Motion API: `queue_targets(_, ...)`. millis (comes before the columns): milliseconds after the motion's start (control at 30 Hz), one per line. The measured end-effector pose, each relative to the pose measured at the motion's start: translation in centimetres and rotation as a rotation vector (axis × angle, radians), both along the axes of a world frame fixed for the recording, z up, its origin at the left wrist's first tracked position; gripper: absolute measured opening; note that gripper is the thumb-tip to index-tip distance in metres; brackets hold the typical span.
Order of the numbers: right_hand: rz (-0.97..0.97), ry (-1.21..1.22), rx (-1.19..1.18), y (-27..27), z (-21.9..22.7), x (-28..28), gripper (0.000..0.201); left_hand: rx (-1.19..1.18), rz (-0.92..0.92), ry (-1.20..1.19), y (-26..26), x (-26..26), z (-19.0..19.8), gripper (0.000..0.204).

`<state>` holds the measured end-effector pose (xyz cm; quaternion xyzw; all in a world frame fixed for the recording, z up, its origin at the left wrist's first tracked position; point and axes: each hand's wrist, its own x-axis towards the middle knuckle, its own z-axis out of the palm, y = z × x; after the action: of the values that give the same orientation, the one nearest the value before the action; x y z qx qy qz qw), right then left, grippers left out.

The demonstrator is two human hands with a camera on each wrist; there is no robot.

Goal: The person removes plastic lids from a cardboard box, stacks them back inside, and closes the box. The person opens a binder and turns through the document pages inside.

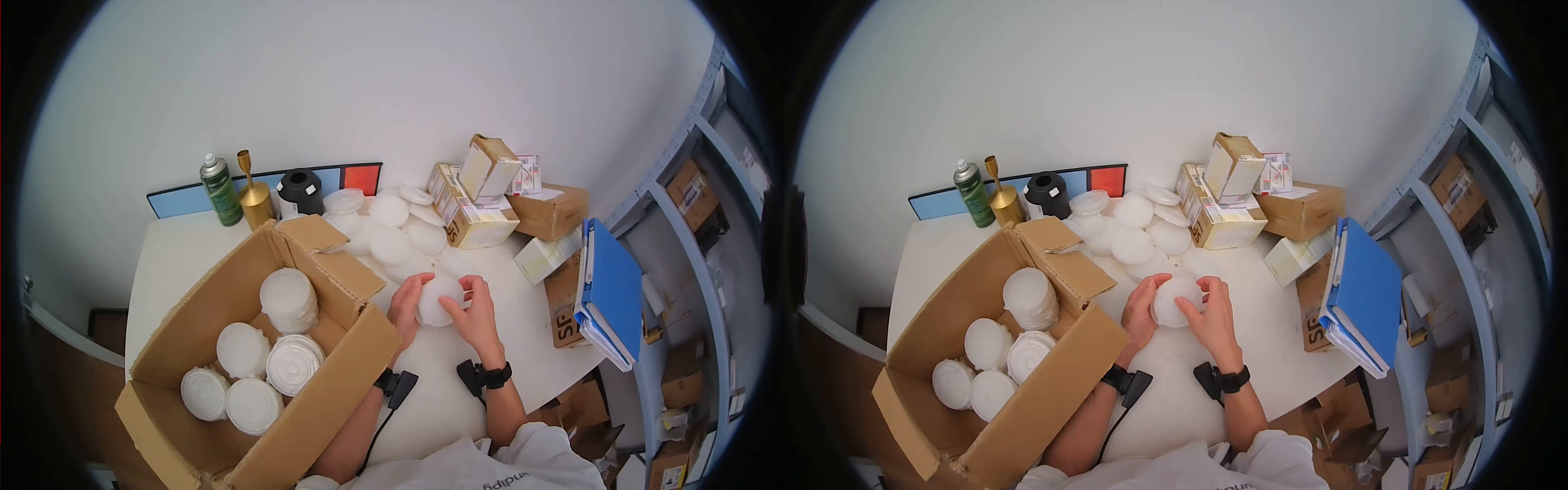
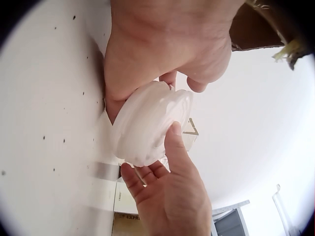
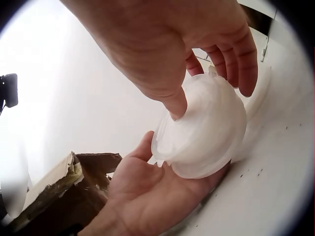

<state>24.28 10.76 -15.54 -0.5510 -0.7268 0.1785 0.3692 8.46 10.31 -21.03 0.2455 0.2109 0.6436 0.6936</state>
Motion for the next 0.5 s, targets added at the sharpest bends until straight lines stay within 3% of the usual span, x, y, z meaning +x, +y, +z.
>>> queue_targets(33, 0.053, 0.14, -0.154, 0.0, -0.2, -0.4, 0.049, 0.005, 0.031, -0.002, 0.6, -0.1, -0.7, 0.034)
queue_targets(100, 0.118, 0.22, -0.17, 0.7, -2.5, -0.6, 0.052, -0.015, 0.154, 0.19, 1.2, 0.1, -2.2, 0.037)
queue_targets(233, 0.204, 0.307, -0.189, 1.5, -3.5, 0.0, 0.061, -0.03, 0.296, 0.285, 1.4, 0.8, -2.2, 0.038)
queue_targets(300, 0.174, 0.285, -0.118, 0.7, -2.5, -0.3, 0.061, -0.058, 0.311, 0.487, 1.1, 0.6, -1.9, 0.039)
queue_targets(367, 0.142, 0.266, -0.041, 0.0, -1.2, -0.9, 0.06, -0.078, 0.24, 0.37, 1.0, 0.7, -1.6, 0.038)
queue_targets(433, 0.17, -0.018, 0.157, -0.4, -0.3, -1.1, 0.06, -0.093, 0.164, 0.25, 0.8, 0.9, -1.3, 0.037)
queue_targets(500, 0.237, -0.04, 0.16, -0.8, 0.0, -1.5, 0.061, 0.111, 0.244, 0.314, 0.3, 0.7, -1.3, 0.038)
